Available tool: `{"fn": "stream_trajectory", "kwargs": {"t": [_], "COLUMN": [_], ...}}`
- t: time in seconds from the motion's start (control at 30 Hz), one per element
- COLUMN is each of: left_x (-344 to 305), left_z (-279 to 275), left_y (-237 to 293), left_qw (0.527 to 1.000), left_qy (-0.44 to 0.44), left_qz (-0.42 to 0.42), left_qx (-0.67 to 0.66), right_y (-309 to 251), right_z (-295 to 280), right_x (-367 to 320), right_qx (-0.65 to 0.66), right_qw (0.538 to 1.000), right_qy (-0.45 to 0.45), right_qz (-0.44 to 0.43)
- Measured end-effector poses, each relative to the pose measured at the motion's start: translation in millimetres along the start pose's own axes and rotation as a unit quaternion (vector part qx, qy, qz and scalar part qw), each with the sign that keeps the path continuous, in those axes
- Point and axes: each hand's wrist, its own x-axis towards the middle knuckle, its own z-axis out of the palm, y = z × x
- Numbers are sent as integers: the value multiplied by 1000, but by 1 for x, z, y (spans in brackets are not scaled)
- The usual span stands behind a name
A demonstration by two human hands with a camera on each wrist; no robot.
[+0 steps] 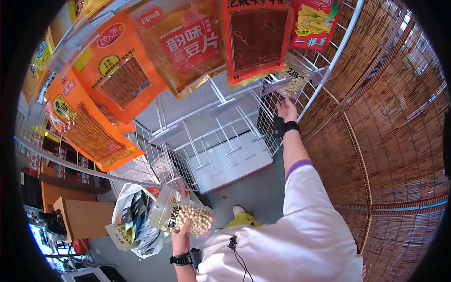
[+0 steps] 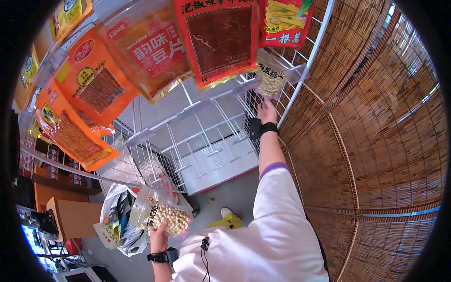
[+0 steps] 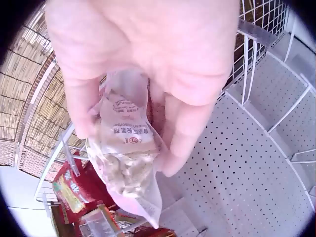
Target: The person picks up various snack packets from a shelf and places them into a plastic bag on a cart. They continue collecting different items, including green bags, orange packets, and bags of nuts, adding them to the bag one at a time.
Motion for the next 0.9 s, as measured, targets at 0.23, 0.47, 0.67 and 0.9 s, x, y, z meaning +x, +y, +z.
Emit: {"fn": "stream_trajectory", "kwargs": {"t": [0.23,0.47,0.67,0.9], "left_x": [-4,-6,-1,5], "left_z": [-6,-3,2,13], "left_y": [-1,-1,-3,-4], "left_qw": [1000,1000,1000,1000], "left_qy": [24,27,9,-7], "left_qz": [12,-2,-8,-5], "left_qx": [-8,-9,-6,-3], "right_y": [-8,-10,-32,-54], "right_z": [22,15,22,12], "right_x": [-21,-67,-116,-158], "right_qx": [56,23,-13,6], "right_qw": [998,992,984,973], "right_qy": [-20,-119,-174,-223], "right_qz": [36,25,31,51]}}
